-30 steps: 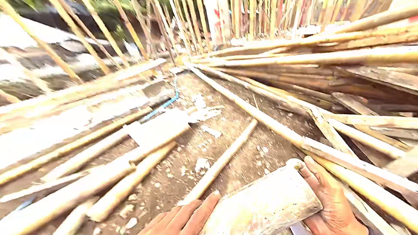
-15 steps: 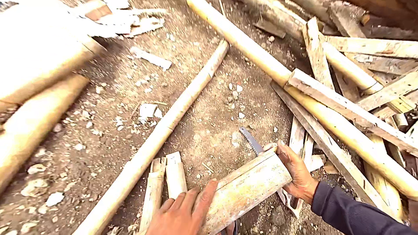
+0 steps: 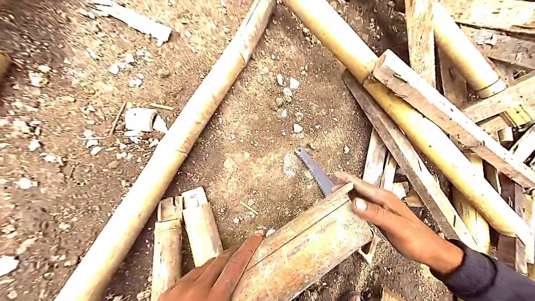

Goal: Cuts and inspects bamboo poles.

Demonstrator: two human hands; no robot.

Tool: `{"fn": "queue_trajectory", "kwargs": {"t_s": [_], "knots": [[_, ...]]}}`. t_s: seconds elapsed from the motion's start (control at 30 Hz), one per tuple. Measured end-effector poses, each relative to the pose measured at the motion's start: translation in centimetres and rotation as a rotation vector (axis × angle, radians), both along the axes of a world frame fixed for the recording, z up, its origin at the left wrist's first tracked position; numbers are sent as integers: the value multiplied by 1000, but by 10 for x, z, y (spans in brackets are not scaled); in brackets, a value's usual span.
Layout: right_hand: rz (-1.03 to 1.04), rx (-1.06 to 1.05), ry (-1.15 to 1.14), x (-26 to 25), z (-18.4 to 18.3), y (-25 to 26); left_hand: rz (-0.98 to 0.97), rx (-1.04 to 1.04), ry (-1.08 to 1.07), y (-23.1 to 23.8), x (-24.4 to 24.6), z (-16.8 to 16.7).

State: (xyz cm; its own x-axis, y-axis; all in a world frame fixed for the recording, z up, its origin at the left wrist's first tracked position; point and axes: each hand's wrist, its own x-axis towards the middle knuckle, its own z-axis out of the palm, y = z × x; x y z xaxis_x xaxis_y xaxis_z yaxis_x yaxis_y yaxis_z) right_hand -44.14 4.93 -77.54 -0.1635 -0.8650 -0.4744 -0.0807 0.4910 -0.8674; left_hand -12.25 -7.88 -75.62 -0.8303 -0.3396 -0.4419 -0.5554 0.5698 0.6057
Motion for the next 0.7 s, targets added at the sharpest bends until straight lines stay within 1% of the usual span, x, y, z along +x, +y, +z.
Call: {"fn": "queue_trajectory", "kwargs": {"t_s": [0.17, 0.23, 0.27, 0.3, 0.33, 0.4, 0.43, 0.47, 0.53, 0.6, 0.67, 0.7], "knots": [[1, -29, -45, 8, 10, 9, 16, 228, -26, -13, -6, -3], [23, -45, -11, 12, 12, 11, 60, 341, 35, -23, -2, -12], [48, -53, 32, 14, 12, 11, 95, 352, 98, -31, 1, -21], [95, -56, 78, 15, 13, 11, 131, 304, 151, -42, 5, -33], [138, -56, 123, 16, 12, 12, 160, 171, 187, -56, 10, -47], [195, -47, 171, 17, 11, 14, 155, -278, 230, -92, 24, -88], [218, -49, 172, 16, 11, 14, 141, -458, 214, -114, 33, -109], [236, -52, 164, 15, 12, 14, 133, -553, 159, -134, 45, -125], [266, -50, 148, 13, 14, 13, 131, -620, 35, -159, 70, -154], [287, -29, 122, 11, 17, 12, 127, -613, -1, -165, 87, -177], [282, -24, 87, 8, 20, 10, 147, -586, -6, -164, 89, -184], [278, -19, 67, 8, 21, 10, 158, -557, -5, -161, 90, -182]]}}
